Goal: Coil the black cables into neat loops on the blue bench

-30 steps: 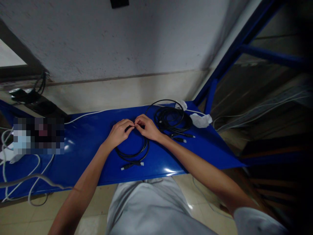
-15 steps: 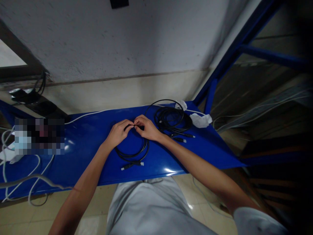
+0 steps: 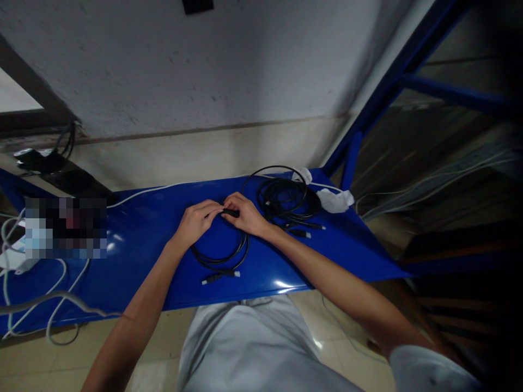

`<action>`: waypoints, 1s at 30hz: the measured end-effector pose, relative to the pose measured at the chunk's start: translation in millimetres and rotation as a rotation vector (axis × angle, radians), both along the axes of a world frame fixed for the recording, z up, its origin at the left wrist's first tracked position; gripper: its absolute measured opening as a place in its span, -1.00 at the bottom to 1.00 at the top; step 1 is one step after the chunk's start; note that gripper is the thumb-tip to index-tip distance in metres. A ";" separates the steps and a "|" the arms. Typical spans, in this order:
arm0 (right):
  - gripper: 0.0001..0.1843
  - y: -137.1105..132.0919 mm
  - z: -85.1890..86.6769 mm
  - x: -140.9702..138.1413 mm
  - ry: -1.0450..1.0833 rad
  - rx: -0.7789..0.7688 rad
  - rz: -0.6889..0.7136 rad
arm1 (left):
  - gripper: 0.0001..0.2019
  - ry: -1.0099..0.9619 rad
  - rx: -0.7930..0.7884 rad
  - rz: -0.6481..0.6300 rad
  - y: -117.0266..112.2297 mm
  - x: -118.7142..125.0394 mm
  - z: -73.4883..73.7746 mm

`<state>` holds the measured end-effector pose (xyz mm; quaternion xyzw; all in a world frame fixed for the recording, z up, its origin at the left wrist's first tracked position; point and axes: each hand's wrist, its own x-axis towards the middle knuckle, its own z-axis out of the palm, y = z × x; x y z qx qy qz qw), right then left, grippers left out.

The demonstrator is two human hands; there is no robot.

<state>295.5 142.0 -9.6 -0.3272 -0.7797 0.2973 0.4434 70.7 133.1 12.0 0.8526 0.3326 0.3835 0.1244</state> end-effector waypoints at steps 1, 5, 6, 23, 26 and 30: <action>-0.87 -0.7 0.7 -0.1 -0.004 0.004 -0.003 | -0.76 -0.002 -0.005 0.002 0.0 -0.1 -0.4; -0.89 -2.2 2.8 -0.1 -0.017 0.016 -0.016 | -0.78 -0.020 -0.007 0.044 0.3 -0.4 -1.3; -0.89 -2.5 3.2 -0.1 -0.023 0.010 -0.014 | -0.79 -0.015 0.002 0.068 0.3 -0.5 -1.2; -0.86 -4.2 5.2 -0.2 -0.063 -0.051 -0.014 | -0.80 -0.095 -0.143 0.080 -6.1 7.4 14.1; -0.80 -4.3 4.5 -0.8 -0.039 -0.064 -0.015 | -0.83 -0.143 -0.200 0.079 -5.3 8.0 14.1; -0.75 -3.4 3.1 0.7 -0.077 -0.056 -0.029 | -0.85 -0.149 -0.291 0.092 -3.8 4.4 14.9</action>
